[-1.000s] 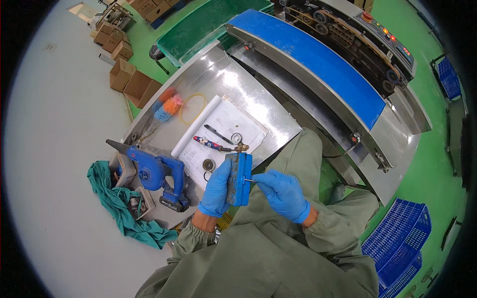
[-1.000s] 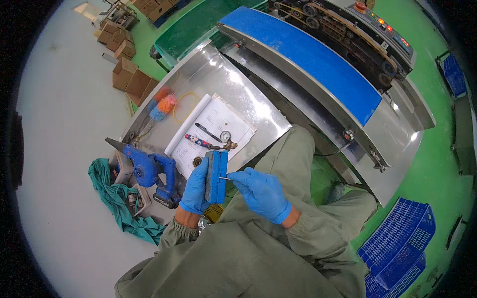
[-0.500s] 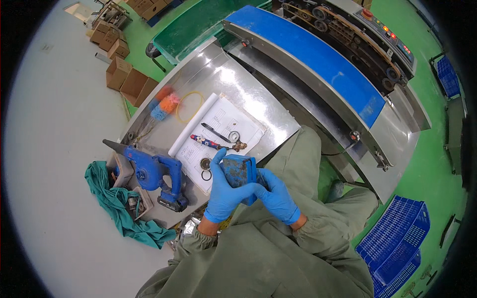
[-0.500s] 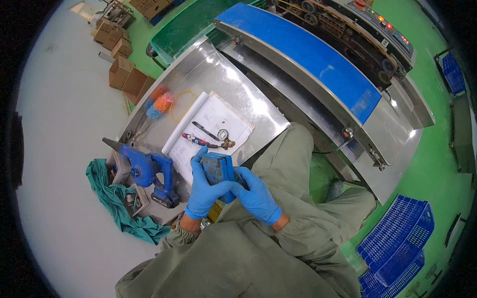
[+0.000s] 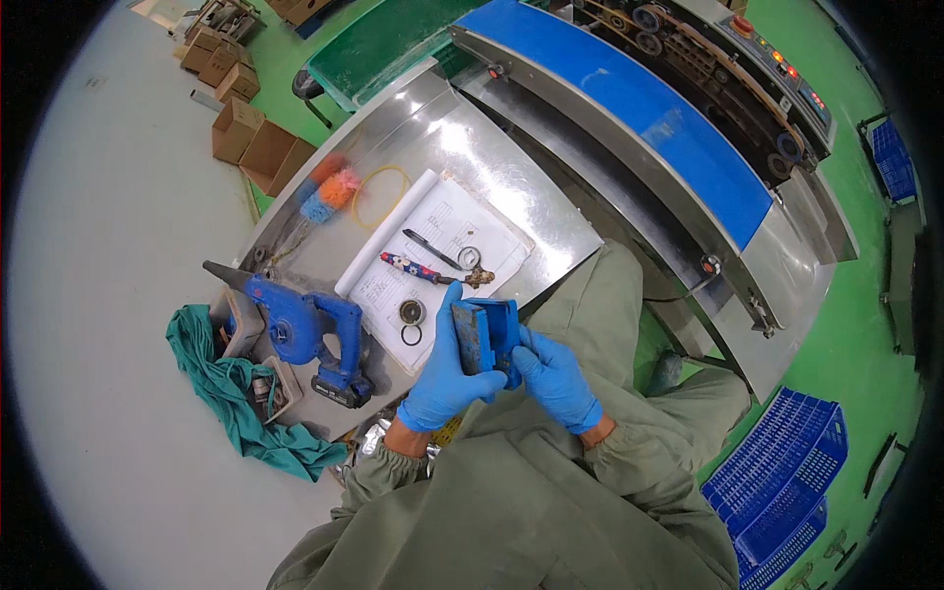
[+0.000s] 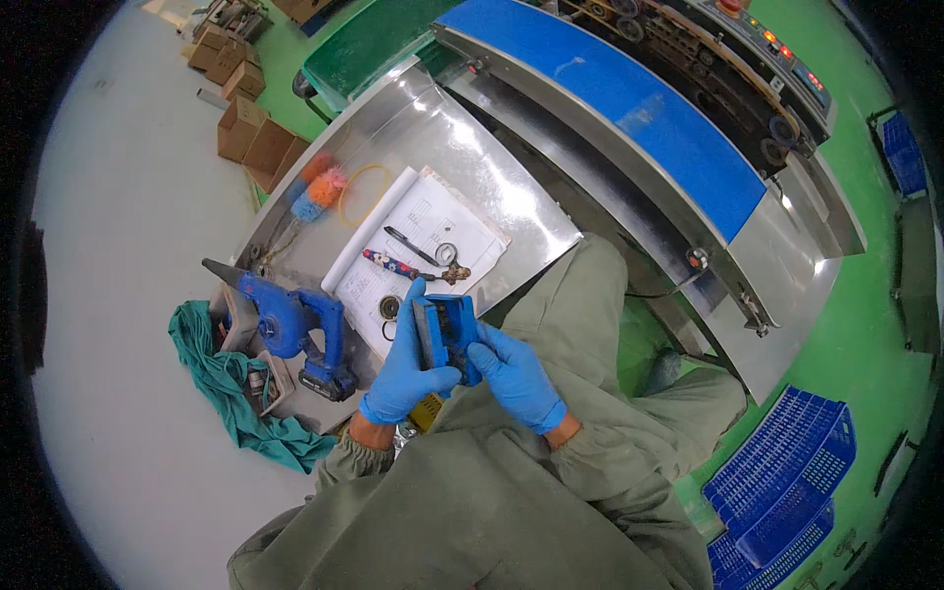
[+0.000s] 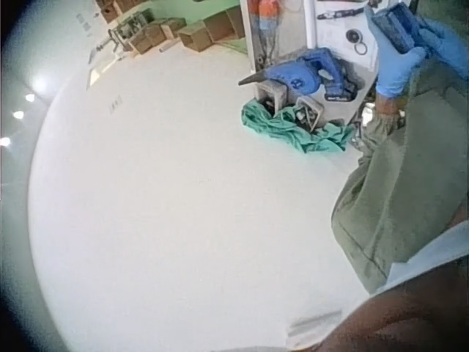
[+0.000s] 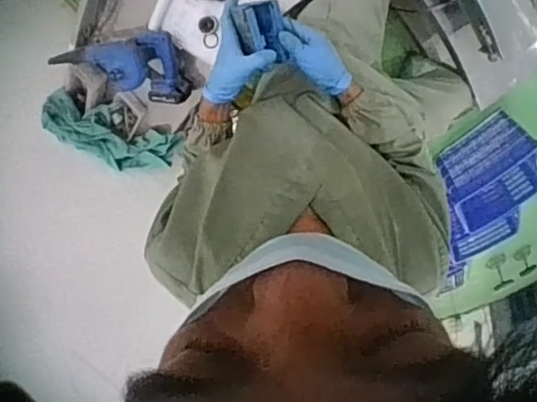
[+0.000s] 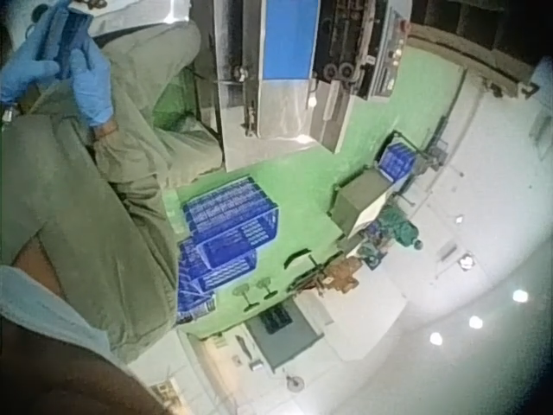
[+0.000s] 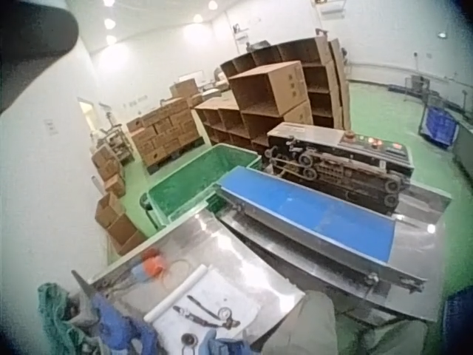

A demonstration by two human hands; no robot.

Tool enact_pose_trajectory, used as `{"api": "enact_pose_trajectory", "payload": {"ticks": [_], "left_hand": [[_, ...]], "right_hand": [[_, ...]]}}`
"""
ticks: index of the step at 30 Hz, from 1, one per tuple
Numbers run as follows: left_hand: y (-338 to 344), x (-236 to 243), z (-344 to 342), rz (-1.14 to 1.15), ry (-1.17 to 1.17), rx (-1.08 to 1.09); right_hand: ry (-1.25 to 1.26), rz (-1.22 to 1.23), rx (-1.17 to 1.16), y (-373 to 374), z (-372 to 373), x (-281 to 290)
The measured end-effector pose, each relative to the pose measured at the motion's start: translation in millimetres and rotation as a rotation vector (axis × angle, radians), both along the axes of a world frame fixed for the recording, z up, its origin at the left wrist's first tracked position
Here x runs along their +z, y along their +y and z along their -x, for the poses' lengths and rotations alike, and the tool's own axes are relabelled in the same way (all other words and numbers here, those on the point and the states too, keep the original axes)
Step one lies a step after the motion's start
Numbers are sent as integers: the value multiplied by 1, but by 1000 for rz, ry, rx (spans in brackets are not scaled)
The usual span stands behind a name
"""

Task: The recorder uses a screwdriver to inspect and manipulate components of a circular mechanical assembly at a workstation, and checks a blue electronic component.

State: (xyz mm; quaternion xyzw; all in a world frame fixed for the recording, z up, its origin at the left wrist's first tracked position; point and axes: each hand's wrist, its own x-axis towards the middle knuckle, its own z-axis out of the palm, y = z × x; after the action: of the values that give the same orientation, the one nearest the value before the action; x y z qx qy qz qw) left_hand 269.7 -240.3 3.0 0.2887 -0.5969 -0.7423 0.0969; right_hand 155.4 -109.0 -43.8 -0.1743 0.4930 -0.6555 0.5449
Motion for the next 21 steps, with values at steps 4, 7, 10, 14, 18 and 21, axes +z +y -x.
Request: {"api": "enact_pose_trajectory", "payload": {"ticks": [4, 7, 10, 14, 18, 21], "left_hand": [[-3, -9, -8, -224, 70, 39], [-3, -5, -9, -425, 179, 90], [-5, -4, -12, -538, 212, 62], [-5, -1, -13, -576, 269, 38], [-6, -2, -19, -571, 286, 36], [0, 2, -11, -558, 260, 46]], "right_hand": [[-123, 46, -43, 2, 3, -21], [-201, 71, -60, 3, 4, -19], [-179, -90, 9, 5, 11, -6], [-210, 6, -25, 5, 8, -21], [-241, 20, -7, 3, 8, -14], [-221, 1, 5, 8, 15, -12]]}}
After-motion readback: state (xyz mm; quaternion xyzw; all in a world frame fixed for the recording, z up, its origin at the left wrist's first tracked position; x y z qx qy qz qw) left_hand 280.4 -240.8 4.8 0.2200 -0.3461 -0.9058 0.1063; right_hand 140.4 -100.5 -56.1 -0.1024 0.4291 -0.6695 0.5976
